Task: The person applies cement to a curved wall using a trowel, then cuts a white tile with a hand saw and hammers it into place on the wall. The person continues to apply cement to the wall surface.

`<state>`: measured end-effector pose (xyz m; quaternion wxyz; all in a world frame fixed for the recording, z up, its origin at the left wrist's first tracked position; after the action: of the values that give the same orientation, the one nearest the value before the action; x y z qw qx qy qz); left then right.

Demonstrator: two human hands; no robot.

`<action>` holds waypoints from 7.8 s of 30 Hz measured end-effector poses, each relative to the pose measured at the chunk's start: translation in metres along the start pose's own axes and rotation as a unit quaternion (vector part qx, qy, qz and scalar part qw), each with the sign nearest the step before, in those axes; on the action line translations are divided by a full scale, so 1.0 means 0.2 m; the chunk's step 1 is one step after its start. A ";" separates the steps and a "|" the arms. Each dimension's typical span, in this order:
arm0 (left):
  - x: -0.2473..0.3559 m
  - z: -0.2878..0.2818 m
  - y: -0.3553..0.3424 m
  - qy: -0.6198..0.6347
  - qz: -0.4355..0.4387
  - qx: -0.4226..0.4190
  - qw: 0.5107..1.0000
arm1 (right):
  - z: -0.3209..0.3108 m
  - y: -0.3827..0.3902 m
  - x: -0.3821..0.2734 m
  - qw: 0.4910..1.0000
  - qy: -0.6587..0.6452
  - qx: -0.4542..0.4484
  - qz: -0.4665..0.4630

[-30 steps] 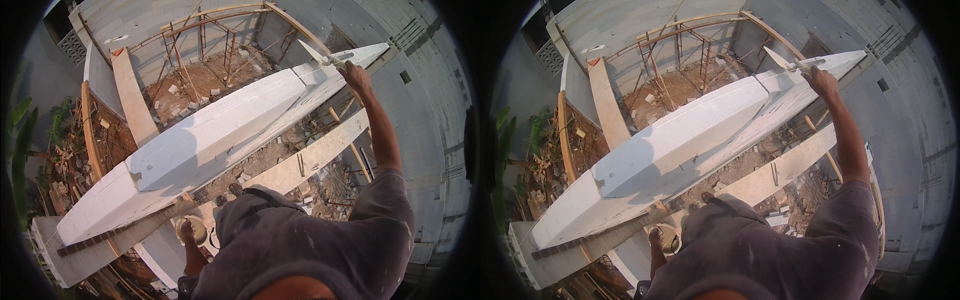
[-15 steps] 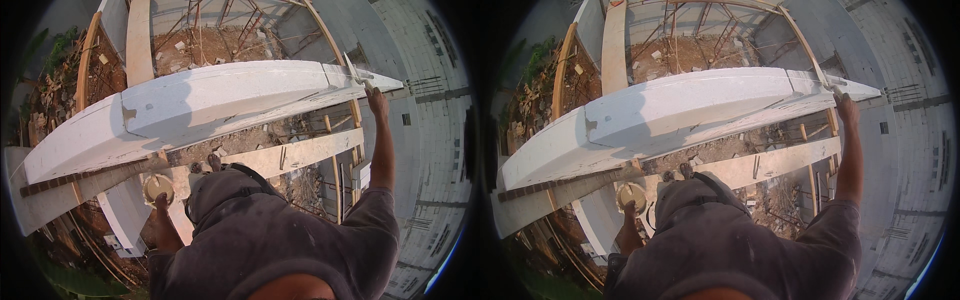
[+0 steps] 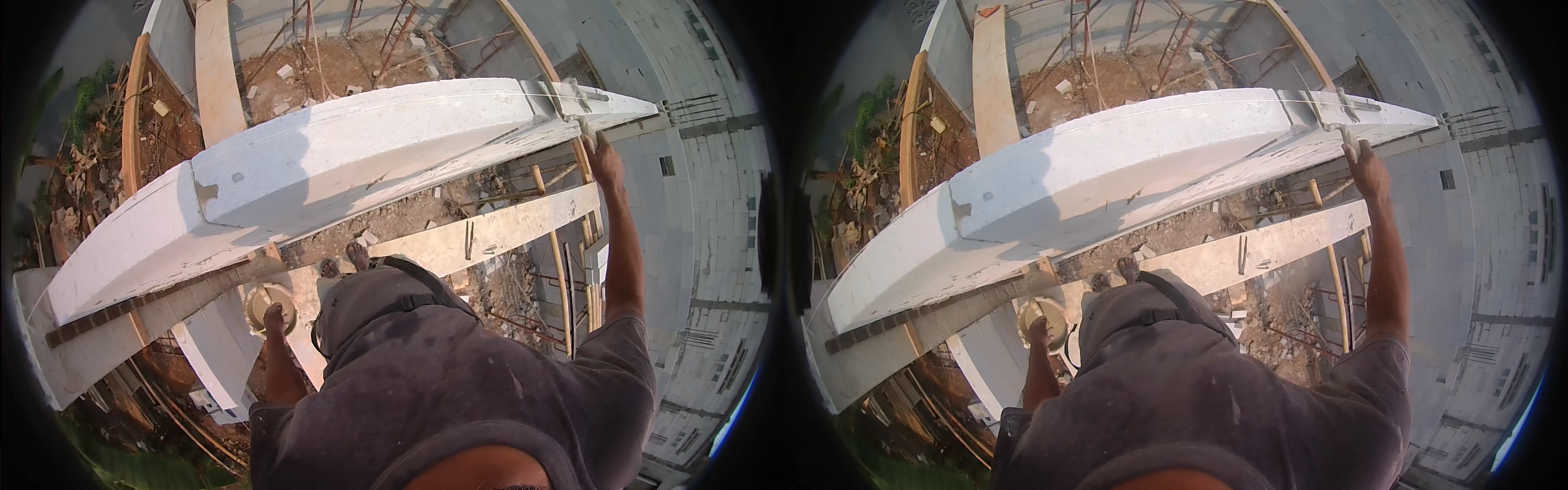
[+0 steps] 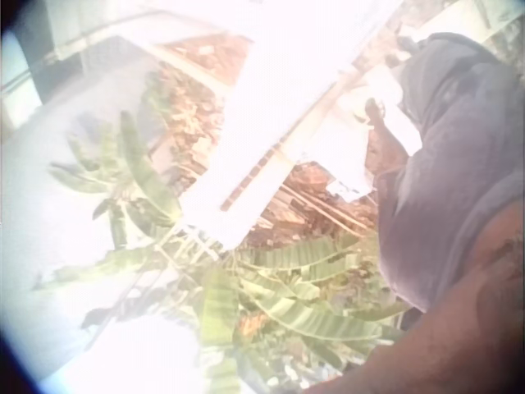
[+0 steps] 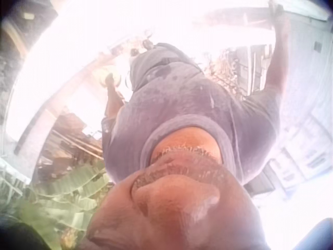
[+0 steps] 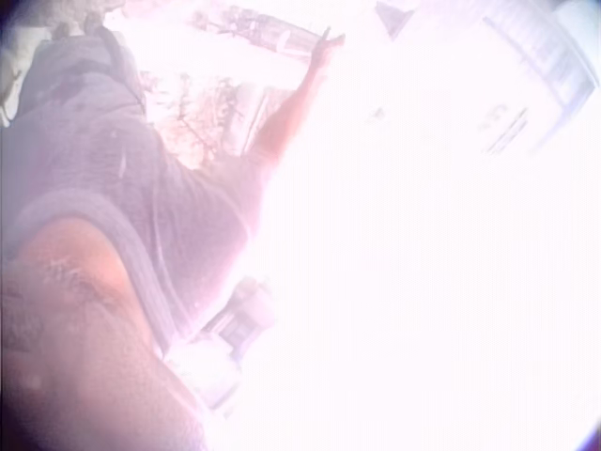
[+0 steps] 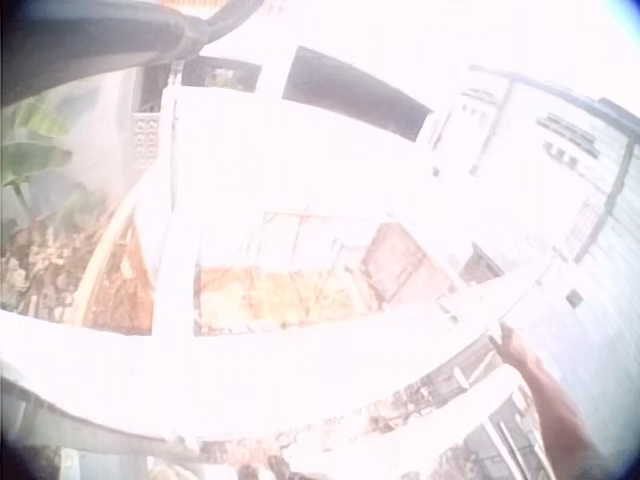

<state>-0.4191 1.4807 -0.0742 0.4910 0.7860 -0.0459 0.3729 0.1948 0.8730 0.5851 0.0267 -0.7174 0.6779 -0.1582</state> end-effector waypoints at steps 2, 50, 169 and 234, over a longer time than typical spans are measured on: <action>0.16 0.03 0.03 0.045 -0.014 0.022 0.999 | -0.12 -0.05 -0.12 0.999 0.021 0.010 -0.027; 0.34 -0.15 0.13 -0.046 -0.092 -0.043 0.994 | -0.22 0.35 -0.49 0.987 -0.077 -0.010 -0.143; 2.49 3.07 1.79 -0.508 0.259 -0.262 0.779 | 1.07 -1.37 2.72 0.878 -0.410 -0.102 0.226; 0.84 2.67 1.14 -0.565 0.046 -0.171 0.806 | 0.90 -1.49 2.22 0.909 -0.401 -0.109 0.029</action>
<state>-0.1090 0.9829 0.0719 0.4870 0.7580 -0.4141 -0.1292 0.5440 0.4285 0.5747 0.2229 -0.6986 0.6438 0.2188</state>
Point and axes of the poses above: each hand's wrist, its own y-axis away from the middle knuckle, its own z-axis out of the palm, x = y × z, the point moved 8 cm from there along -y, towards the middle knuckle, and after that the axes turned 5 degrees about z, right-handed, at the moved point
